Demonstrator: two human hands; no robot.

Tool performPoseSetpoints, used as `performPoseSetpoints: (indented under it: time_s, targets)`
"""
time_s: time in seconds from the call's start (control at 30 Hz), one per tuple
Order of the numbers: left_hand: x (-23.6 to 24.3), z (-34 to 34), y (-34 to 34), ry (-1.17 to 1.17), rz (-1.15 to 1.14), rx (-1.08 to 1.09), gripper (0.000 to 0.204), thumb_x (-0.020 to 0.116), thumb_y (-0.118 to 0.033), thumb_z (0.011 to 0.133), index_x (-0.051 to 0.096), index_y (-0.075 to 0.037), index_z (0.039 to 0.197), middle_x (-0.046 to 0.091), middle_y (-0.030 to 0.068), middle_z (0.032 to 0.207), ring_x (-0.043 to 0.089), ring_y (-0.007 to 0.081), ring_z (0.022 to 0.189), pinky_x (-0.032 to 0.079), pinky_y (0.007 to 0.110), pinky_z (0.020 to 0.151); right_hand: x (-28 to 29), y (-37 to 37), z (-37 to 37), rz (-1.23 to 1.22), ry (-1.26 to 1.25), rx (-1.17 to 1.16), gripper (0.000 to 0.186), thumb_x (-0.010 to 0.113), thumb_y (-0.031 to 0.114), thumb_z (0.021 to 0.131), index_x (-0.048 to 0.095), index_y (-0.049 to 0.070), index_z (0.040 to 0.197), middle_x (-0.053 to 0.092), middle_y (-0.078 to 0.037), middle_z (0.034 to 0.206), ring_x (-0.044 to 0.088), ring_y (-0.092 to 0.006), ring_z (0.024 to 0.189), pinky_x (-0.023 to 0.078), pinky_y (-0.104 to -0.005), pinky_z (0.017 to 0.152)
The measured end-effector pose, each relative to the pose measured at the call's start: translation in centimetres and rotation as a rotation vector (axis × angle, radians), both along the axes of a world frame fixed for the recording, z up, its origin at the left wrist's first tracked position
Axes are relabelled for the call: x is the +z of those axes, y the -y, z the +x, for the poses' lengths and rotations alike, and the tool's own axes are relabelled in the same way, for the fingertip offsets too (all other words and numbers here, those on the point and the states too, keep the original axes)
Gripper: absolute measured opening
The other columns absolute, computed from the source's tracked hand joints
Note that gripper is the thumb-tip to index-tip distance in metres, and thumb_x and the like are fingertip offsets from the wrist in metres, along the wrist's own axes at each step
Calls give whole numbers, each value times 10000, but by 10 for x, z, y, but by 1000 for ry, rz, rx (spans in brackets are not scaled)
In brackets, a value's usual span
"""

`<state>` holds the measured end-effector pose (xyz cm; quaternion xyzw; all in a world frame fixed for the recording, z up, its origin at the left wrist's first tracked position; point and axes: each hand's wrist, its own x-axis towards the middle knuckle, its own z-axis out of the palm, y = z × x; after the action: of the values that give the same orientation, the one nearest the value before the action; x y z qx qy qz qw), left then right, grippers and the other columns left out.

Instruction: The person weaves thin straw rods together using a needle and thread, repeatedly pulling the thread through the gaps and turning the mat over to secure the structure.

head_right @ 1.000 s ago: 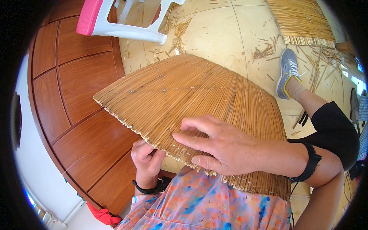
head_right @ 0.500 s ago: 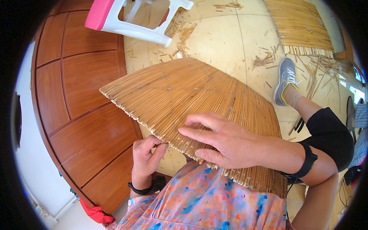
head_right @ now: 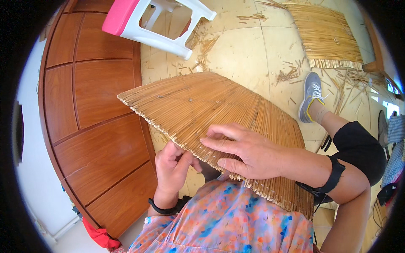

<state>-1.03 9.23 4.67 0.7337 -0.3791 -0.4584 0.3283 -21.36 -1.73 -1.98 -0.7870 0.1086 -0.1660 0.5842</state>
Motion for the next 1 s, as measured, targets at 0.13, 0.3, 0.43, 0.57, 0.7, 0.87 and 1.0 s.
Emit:
performPoseSetpoints:
  time_s: [0.13, 0.3, 0.43, 0.57, 0.7, 0.87, 1.0]
  targets:
    - [1, -10, 3, -161, 54, 203, 157, 570, 70, 938, 481, 21, 1058, 701, 101, 791, 717, 158, 650, 564, 270, 563, 3, 2, 0, -41, -2, -3, 583, 661, 269, 927, 505, 60, 1448, 481, -201, 1408, 506, -386, 1272, 441, -457, 1054]
    - [7, -8, 3, -172, 5, 132, 158, 570, 30, 964, 441, 17, 1053, 692, 115, 833, 731, 194, 704, 576, 285, 592, 23, 3, -2, -65, -112, 18, 722, 723, 362, 855, 491, 11, 1442, 482, -214, 1425, 495, -400, 1291, 426, -460, 1081]
    - [32, 29, 2, 558, 20, -27, 294, 700, 32, 859, 522, -19, 1087, 640, 127, 1042, 702, 208, 813, 552, 330, 658, 39, -7, -4, -114, -310, -12, 763, 743, 359, 830, 461, 44, 1465, 433, -211, 1475, 459, -388, 1334, 395, -441, 1113]
    - [36, 76, 35, 1386, -478, -452, 539, 800, 49, 652, 610, -58, 1144, 554, 142, 1280, 655, 300, 983, 545, 415, 763, 49, -20, -4, -124, -464, -41, 774, 744, 323, 826, 432, 36, 1474, 424, -220, 1475, 457, -399, 1333, 395, -444, 1121]
    - [24, 115, 87, 1252, -564, -910, 506, 799, 16, 616, 655, -107, 1084, 644, 101, 1136, 662, 311, 927, 542, 424, 748, 73, -27, -8, -309, -385, -136, 670, 716, 262, 852, 474, 11, 1424, 470, -216, 1420, 469, -407, 1312, 410, -449, 1111]
    - [36, 123, 99, 1106, -544, -1032, 260, 766, -62, 666, 646, -96, 894, 668, 83, 806, 663, 326, 813, 521, 447, 672, 133, -48, -45, -464, -83, -159, 520, 741, 106, 807, 594, 32, 1300, 625, -177, 1164, 614, -376, 1089, 522, -430, 936]
    - [69, 111, 81, 1237, -604, -886, 332, 787, -57, 632, 692, -99, 947, 699, 78, 826, 681, 302, 820, 534, 406, 671, 161, -88, -75, -310, -123, -48, 456, 727, 94, 837, 623, 36, 1277, 695, -127, 989, 683, -317, 905, 572, -394, 817]
